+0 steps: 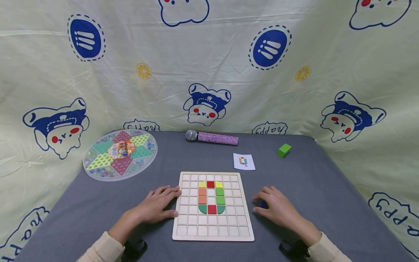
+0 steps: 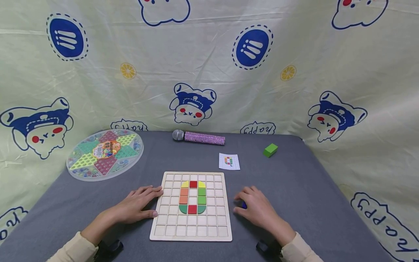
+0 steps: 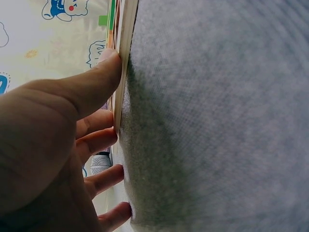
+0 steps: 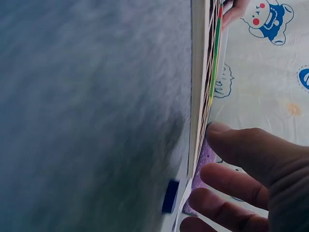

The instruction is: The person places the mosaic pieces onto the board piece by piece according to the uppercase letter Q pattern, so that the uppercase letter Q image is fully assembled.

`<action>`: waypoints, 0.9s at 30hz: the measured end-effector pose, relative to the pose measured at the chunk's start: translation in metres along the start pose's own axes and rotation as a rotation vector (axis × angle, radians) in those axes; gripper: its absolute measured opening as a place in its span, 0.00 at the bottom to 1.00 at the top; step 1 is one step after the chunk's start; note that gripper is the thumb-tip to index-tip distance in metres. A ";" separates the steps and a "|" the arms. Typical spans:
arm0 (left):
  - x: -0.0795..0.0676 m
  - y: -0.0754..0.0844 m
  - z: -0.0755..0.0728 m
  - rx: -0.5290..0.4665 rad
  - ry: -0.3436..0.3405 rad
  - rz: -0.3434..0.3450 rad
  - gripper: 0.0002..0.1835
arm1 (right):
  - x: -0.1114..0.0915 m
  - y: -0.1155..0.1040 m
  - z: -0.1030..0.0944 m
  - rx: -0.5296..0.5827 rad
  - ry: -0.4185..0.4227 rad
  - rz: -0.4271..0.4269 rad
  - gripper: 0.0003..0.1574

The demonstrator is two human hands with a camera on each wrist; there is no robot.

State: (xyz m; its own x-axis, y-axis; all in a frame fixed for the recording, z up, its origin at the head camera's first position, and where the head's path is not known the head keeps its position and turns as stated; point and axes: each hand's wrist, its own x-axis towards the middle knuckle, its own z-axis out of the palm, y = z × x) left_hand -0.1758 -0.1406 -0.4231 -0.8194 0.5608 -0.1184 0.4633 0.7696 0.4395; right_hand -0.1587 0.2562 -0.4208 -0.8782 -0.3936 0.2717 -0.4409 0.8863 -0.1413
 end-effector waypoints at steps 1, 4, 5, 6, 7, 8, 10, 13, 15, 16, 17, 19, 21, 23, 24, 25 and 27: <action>0.000 0.000 0.000 -0.001 0.000 0.001 0.37 | -0.001 0.002 -0.001 -0.008 -0.011 0.006 0.16; 0.000 0.000 0.000 0.000 0.001 0.007 0.36 | -0.005 0.006 -0.003 -0.020 -0.044 0.024 0.17; 0.000 0.000 0.000 0.000 0.002 0.009 0.36 | -0.006 0.007 -0.003 -0.023 -0.050 0.028 0.17; -0.001 0.000 -0.001 -0.001 0.003 0.010 0.36 | -0.007 0.008 -0.004 -0.026 -0.054 0.030 0.17; -0.001 0.000 -0.001 -0.003 0.003 0.011 0.36 | -0.008 0.009 -0.004 -0.026 -0.053 0.032 0.17; -0.001 0.000 -0.001 -0.004 0.004 0.011 0.36 | -0.009 0.010 -0.004 -0.025 -0.050 0.035 0.17; -0.001 0.000 -0.001 -0.006 0.004 0.012 0.36 | -0.010 0.012 -0.004 -0.028 -0.043 0.038 0.17; -0.001 0.000 -0.001 -0.006 0.003 0.012 0.37 | -0.012 0.014 -0.003 -0.036 -0.038 0.040 0.18; 0.000 0.000 0.000 -0.004 0.004 0.014 0.37 | -0.012 0.015 -0.004 -0.043 -0.048 0.044 0.18; 0.000 -0.001 0.000 -0.004 0.004 0.014 0.37 | -0.012 0.016 -0.004 -0.046 -0.056 0.047 0.19; 0.000 -0.001 0.000 -0.003 0.005 0.014 0.37 | -0.012 0.017 -0.004 -0.048 -0.066 0.050 0.19; 0.000 -0.001 0.000 -0.003 0.005 0.016 0.37 | -0.013 0.018 -0.005 -0.055 -0.082 0.055 0.20; 0.000 -0.001 0.000 -0.002 0.005 0.017 0.37 | -0.014 0.018 -0.005 -0.054 -0.088 0.060 0.19; 0.000 -0.001 0.000 0.000 0.004 0.017 0.37 | -0.015 0.019 -0.006 -0.056 -0.088 0.068 0.18; 0.000 -0.001 0.000 0.001 0.003 0.017 0.37 | -0.015 0.019 -0.007 -0.058 -0.087 0.070 0.17; 0.000 -0.001 0.000 0.001 0.003 0.017 0.37 | -0.016 0.020 -0.007 -0.057 -0.089 0.076 0.16; -0.001 -0.001 0.000 0.000 0.004 0.018 0.37 | -0.017 0.020 -0.008 -0.053 -0.093 0.085 0.15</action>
State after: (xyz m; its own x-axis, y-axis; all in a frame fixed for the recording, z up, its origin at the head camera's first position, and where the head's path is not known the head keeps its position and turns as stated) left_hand -0.1757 -0.1415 -0.4230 -0.8121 0.5735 -0.1072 0.4780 0.7593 0.4415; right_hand -0.1511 0.2829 -0.4209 -0.9266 -0.3348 0.1714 -0.3555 0.9283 -0.1085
